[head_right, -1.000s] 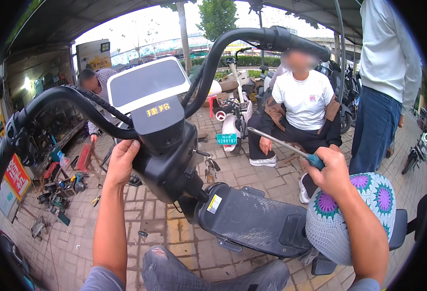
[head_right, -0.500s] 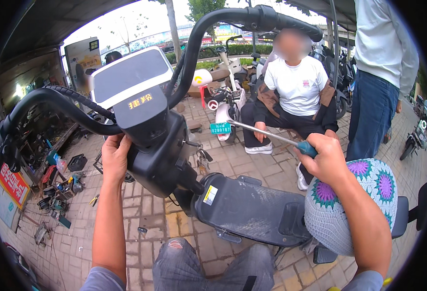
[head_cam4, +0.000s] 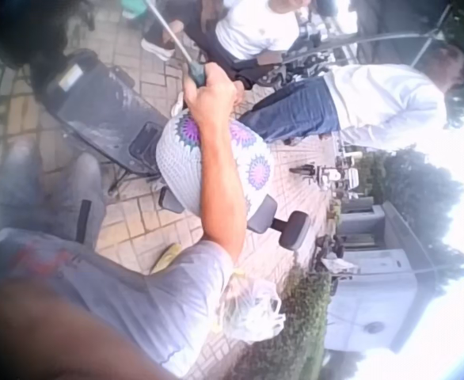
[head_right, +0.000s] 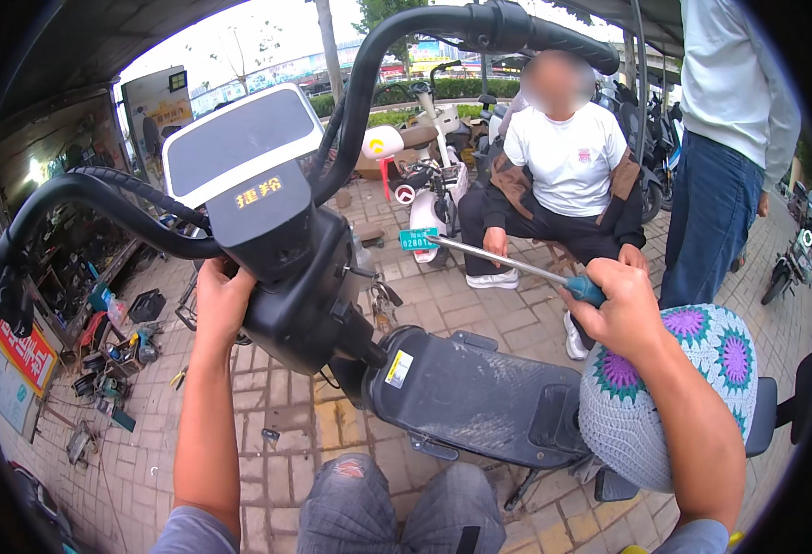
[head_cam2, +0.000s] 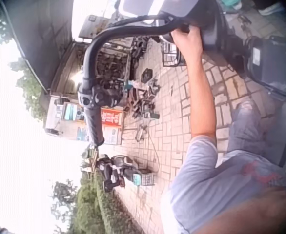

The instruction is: The person uses a screwdriver to tighten screws on the handlebar and front basket of an electric scooter. They adjust the handlebar position and secure the basket to the scooter frame.

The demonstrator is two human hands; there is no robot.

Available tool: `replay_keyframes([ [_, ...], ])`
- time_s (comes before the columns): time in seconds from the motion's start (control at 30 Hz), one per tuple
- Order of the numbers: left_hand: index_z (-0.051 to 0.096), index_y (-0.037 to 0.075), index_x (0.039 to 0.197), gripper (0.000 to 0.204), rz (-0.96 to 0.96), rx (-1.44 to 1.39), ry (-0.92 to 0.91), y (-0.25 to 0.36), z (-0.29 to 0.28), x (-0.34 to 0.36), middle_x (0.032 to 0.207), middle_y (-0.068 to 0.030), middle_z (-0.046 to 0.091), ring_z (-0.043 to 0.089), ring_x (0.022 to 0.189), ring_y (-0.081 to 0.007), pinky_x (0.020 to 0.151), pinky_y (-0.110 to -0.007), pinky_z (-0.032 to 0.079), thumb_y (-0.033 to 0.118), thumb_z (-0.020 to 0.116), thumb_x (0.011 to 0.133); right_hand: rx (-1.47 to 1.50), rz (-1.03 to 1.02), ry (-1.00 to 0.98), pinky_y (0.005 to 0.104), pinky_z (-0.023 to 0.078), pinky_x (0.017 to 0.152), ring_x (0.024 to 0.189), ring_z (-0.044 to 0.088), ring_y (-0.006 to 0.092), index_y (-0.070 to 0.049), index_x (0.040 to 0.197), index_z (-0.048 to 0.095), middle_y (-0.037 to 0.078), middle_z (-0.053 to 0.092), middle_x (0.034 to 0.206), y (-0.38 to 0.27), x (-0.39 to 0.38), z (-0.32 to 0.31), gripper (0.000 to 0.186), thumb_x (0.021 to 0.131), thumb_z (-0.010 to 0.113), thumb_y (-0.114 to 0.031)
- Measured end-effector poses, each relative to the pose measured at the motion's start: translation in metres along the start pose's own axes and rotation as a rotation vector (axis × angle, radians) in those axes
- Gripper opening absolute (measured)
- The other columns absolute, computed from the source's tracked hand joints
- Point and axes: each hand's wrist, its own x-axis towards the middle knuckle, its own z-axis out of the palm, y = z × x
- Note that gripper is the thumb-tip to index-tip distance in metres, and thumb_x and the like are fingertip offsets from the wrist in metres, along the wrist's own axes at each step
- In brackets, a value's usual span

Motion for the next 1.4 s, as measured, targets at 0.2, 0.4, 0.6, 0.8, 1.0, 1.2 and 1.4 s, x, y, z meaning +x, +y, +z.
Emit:
replay_keyframes([
  [0.2,0.061,-0.007,0.107,0.034,0.052,-0.060,0.055,-0.009,0.003,0.000,0.098,-0.0130,0.067,0.061,0.092,-0.0154,0.084,-0.030,0.046,0.015,0.068,0.081,-0.001,-0.021,-0.006,0.0375,0.029,0.061,0.052,0.036,0.0318,-0.005,0.057,0.044,0.012,0.043,0.054,0.000,-0.001,-0.001,0.035,0.064,0.078,-0.011],
  [0.4,0.063,-0.005,0.106,0.034,0.074,0.021,0.086,-0.007,0.004,-0.001,0.096,-0.0119,0.067,0.061,0.092,-0.0166,0.084,-0.030,0.046,0.016,0.069,0.080,0.014,0.004,-0.014,0.0379,0.031,0.058,0.053,0.038,0.0307,-0.003,0.060,0.048,0.012,0.046,0.055,-0.003,-0.001,-0.002,0.032,0.065,0.078,-0.010],
  [0.6,0.063,-0.003,0.102,0.031,0.081,0.149,0.129,-0.004,0.004,-0.003,0.091,-0.0101,0.067,0.061,0.084,-0.0162,0.078,-0.029,0.047,0.017,0.070,0.079,0.002,0.016,-0.043,0.0388,0.033,0.058,0.056,0.040,0.0302,-0.003,0.062,0.049,0.011,0.048,0.057,-0.006,-0.001,-0.003,0.029,0.066,0.077,-0.010],
  [0.8,0.060,-0.002,0.098,0.025,0.167,0.090,0.210,0.002,0.010,-0.009,0.078,-0.0040,0.061,0.057,0.072,-0.0099,0.067,-0.024,0.045,0.012,0.070,0.080,-0.002,0.013,-0.058,0.0385,0.035,0.057,0.056,0.041,0.0297,-0.004,0.063,0.052,0.010,0.050,0.058,-0.007,-0.002,-0.007,0.026,0.067,0.076,-0.010],
  [1.0,0.057,-0.001,0.103,0.023,0.197,-0.085,0.182,-0.002,0.009,-0.008,0.081,-0.0019,0.059,0.055,0.071,-0.0073,0.066,-0.021,0.044,0.004,0.065,0.082,0.003,0.036,-0.060,0.0390,0.036,0.055,0.057,0.044,0.0293,-0.003,0.063,0.052,0.011,0.051,0.059,-0.008,-0.002,-0.007,0.025,0.068,0.076,-0.010],
  [1.2,0.057,-0.001,0.105,0.024,0.209,-0.187,0.176,-0.007,0.004,-0.007,0.086,-0.0022,0.059,0.054,0.076,-0.0071,0.069,-0.022,0.045,-0.004,0.057,0.082,0.003,0.039,-0.047,0.0397,0.038,0.053,0.057,0.045,0.0291,-0.002,0.063,0.052,0.011,0.051,0.058,-0.007,-0.002,-0.007,0.026,0.068,0.076,-0.009],
  [1.4,0.058,-0.001,0.105,0.023,0.208,-0.148,0.186,-0.011,0.000,-0.008,0.085,-0.0010,0.057,0.054,0.078,-0.0066,0.071,-0.021,0.044,-0.005,0.057,0.082,0.031,0.000,0.083,0.0369,0.037,0.049,0.054,0.046,0.0280,-0.001,0.064,0.050,0.012,0.048,0.058,-0.011,0.000,-0.009,0.024,0.070,0.074,-0.003],
])
